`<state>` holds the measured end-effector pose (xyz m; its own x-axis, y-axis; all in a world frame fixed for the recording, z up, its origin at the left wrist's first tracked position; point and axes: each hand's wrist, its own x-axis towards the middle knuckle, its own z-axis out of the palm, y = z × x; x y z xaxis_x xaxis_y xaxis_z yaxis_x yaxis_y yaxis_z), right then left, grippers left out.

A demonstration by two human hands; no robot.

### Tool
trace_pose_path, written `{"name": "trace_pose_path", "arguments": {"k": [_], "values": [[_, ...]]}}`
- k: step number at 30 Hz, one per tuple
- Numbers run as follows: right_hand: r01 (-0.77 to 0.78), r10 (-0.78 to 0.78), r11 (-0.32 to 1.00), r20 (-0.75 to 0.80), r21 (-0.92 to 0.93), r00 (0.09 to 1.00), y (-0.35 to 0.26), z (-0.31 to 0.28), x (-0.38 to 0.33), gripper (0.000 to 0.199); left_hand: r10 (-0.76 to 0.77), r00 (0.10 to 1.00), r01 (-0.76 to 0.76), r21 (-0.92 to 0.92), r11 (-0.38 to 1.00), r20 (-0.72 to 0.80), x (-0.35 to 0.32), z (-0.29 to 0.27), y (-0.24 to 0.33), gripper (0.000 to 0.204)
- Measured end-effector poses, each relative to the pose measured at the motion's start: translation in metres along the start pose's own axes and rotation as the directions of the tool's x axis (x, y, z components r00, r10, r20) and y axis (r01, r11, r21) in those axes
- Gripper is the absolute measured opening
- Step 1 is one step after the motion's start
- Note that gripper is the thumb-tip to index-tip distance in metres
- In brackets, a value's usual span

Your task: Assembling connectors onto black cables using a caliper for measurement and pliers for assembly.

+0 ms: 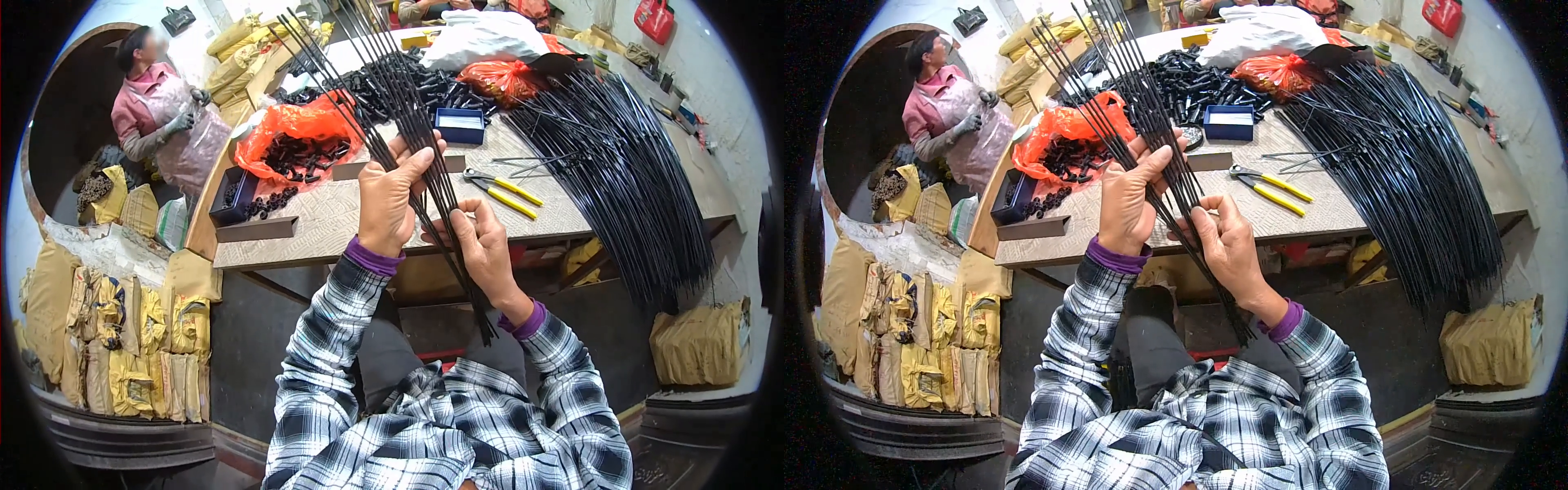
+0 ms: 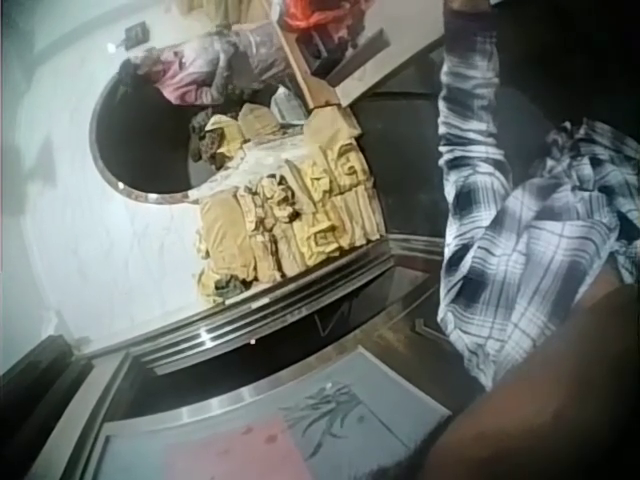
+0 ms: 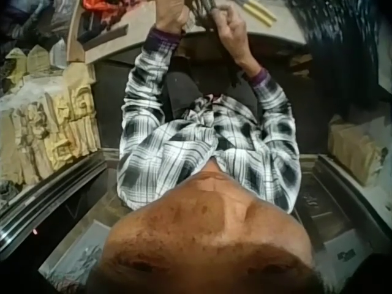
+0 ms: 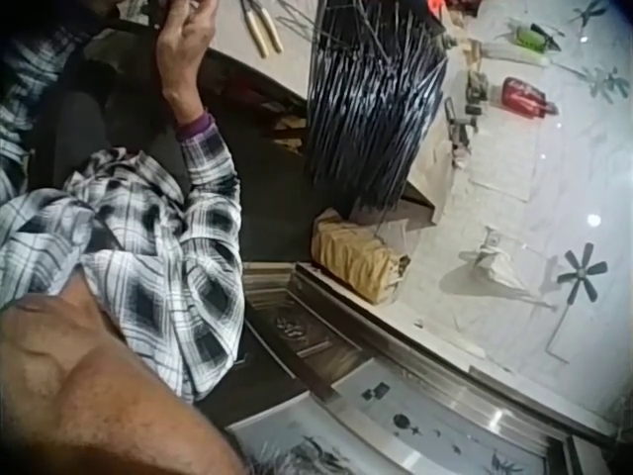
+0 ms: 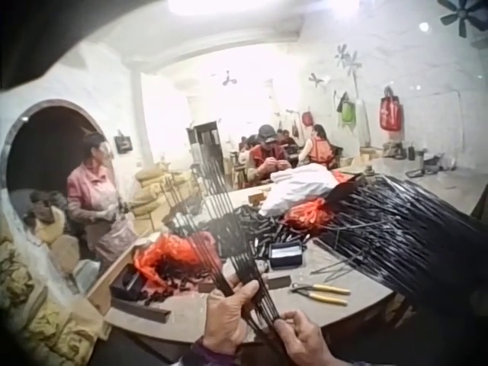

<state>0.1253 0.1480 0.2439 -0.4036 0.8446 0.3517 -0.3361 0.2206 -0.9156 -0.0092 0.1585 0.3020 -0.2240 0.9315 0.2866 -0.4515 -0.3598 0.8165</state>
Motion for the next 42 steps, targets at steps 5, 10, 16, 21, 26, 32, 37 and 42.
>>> {"name": "trace_pose_path", "arguments": {"k": [5,10,16,21,26,32,37,42], "values": [[0.059,-0.063,0.997,-0.07,-0.056,0.996,-0.009,-0.018,0.046,0.018,0.011,0.998,-0.011,0.0,1.0,-0.056,-0.003,-0.004,0.005,0.028],[0.218,-0.251,0.928,-0.077,-0.301,0.965,-0.058,-0.085,0.146,0.017,-0.015,0.998,0.014,-0.004,1.0,-0.056,-0.009,-0.004,0.014,0.032],[-0.217,0.086,0.869,-0.296,-0.445,0.951,0.014,-0.189,0.101,0.012,0.012,0.999,-0.012,0.009,1.0,-0.046,-0.005,-0.011,0.02,0.034],[-0.393,0.225,0.722,-0.345,-0.569,0.911,0.035,-0.225,0.061,0.011,-0.003,0.997,0.002,-0.016,1.0,-0.073,0.002,-0.005,0.009,0.03],[-0.029,-0.226,-0.049,-0.017,-0.998,0.974,0.009,-0.208,0.068,0.032,0.024,0.998,-0.025,-0.015,1.0,-0.06,0.007,-0.008,0.014,0.029],[-0.169,0.243,0.96,0.364,-0.223,0.899,-0.026,-0.046,0.046,0.028,-0.002,0.997,0.027,0.323,0.946,-0.078,0.02,0.008,-0.014,0.004],[-0.325,0.314,0.946,0.215,0.016,0.925,-0.025,-0.003,0.024,0.019,0.01,0.997,-0.013,0.045,0.999,0.071,0.003,0.013,0.008,0.02],[-0.241,0.246,0.969,0.223,-0.048,0.943,-0.055,-0.005,0.034,0.02,0.035,0.982,-0.176,0.818,0.548,0.188,-0.034,-0.027,0.06,0.034]]}}
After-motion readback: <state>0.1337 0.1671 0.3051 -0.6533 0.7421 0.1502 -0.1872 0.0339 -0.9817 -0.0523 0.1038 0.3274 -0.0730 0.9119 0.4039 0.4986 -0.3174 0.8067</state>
